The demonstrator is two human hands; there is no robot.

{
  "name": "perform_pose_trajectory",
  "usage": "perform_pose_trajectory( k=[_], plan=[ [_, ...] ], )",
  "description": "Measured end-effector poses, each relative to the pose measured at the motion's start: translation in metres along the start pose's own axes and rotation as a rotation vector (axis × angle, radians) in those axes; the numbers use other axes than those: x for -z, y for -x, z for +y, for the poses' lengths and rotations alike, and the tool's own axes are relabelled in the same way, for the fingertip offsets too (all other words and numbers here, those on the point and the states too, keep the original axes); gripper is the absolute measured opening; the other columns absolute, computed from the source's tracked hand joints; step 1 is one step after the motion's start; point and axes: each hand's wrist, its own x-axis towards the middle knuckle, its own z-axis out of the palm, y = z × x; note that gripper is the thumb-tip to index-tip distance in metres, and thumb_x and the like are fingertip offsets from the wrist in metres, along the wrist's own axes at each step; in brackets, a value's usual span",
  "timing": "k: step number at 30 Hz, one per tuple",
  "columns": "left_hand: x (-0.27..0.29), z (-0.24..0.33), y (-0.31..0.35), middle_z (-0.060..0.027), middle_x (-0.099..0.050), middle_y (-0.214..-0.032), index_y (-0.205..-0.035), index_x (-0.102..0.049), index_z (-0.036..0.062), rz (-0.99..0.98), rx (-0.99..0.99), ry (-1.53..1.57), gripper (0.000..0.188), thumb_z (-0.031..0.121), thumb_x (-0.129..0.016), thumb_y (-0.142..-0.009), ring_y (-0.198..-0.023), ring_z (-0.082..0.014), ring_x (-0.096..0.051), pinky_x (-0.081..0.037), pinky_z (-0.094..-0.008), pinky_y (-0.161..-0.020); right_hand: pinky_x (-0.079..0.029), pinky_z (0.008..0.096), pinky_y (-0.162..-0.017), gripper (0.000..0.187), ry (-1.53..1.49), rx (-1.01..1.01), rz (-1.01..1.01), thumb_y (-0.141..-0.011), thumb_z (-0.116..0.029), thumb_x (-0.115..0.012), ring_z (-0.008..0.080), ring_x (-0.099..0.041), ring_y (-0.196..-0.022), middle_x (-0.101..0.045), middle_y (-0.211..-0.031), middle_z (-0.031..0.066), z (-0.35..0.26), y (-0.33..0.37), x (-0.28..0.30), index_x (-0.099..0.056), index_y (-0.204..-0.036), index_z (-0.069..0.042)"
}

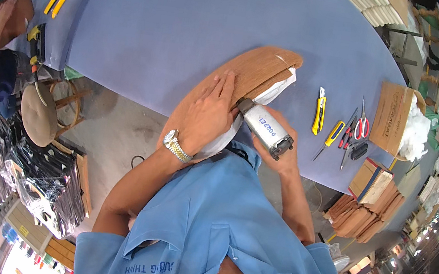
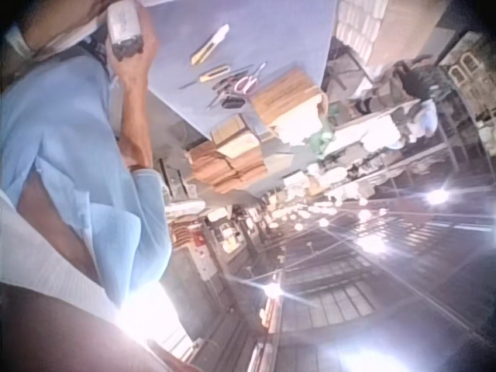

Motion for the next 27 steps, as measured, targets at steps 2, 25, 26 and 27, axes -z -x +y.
perform_pose_trajectory(
  k=[2, 25, 26, 27],
  plan=[
    [-0.003, -0.003, -0.001, -0.0304, -0.045, -0.156, -0.156, -0.032, -0.007, 0.004, 0.006, -0.008, 0.081, 0.014, -0.073, -0.09, -0.14, -0.0458, -0.05, -0.048, -0.0481, -0.112, -0.058, 0.0374, -0.09, 0.062, -0.039, 0.072, 0.015, -0.074, -0.01, -0.077, 0.0333, -0.074, -0.107, -0.073, -0.12, 0.0163, 0.004, 0.003, -0.001, -0.063, -0.134, -0.006],
    [0.02, 0.036, -0.007, -0.0332, -0.056, -0.142, -0.151, -0.035, -0.0097, -0.06, -0.045, -0.08, 0.083, 0.0, -0.073, -0.078, -0.134, -0.0439, -0.056, -0.055, -0.047, -0.105, -0.055, 0.0346, -0.095, 0.056, -0.14, 0.027, 0.137, -0.076, -0.005, -0.077, 0.0257, -0.073, -0.108, -0.075, -0.117, 0.0163, -0.001, 0.004, -0.003, -0.066, -0.13, 0.001],
    [0.022, 0.045, -0.015, -0.0332, -0.055, -0.143, -0.151, -0.036, -0.009, -0.063, -0.031, -0.048, 0.081, 0.001, -0.072, -0.079, -0.135, -0.0443, -0.055, -0.054, -0.0477, -0.106, -0.054, 0.0342, -0.095, 0.055, -0.19, -0.008, 0.169, -0.076, -0.004, -0.076, 0.0242, -0.072, -0.109, -0.075, -0.117, 0.0157, 0.001, 0.002, 0.004, -0.066, -0.13, 0.001],
    [0.022, 0.051, -0.023, -0.0333, -0.054, -0.144, -0.151, -0.038, -0.0083, -0.072, -0.01, -0.015, 0.079, 0.002, -0.071, -0.08, -0.136, -0.0447, -0.054, -0.052, -0.0484, -0.108, -0.054, 0.0326, -0.089, 0.053, -0.19, -0.031, 0.18, -0.077, -0.002, -0.076, 0.0209, -0.071, -0.101, -0.074, -0.113, 0.0141, 0.002, -0.001, 0.007, -0.066, -0.129, 0.002]
  ],
)
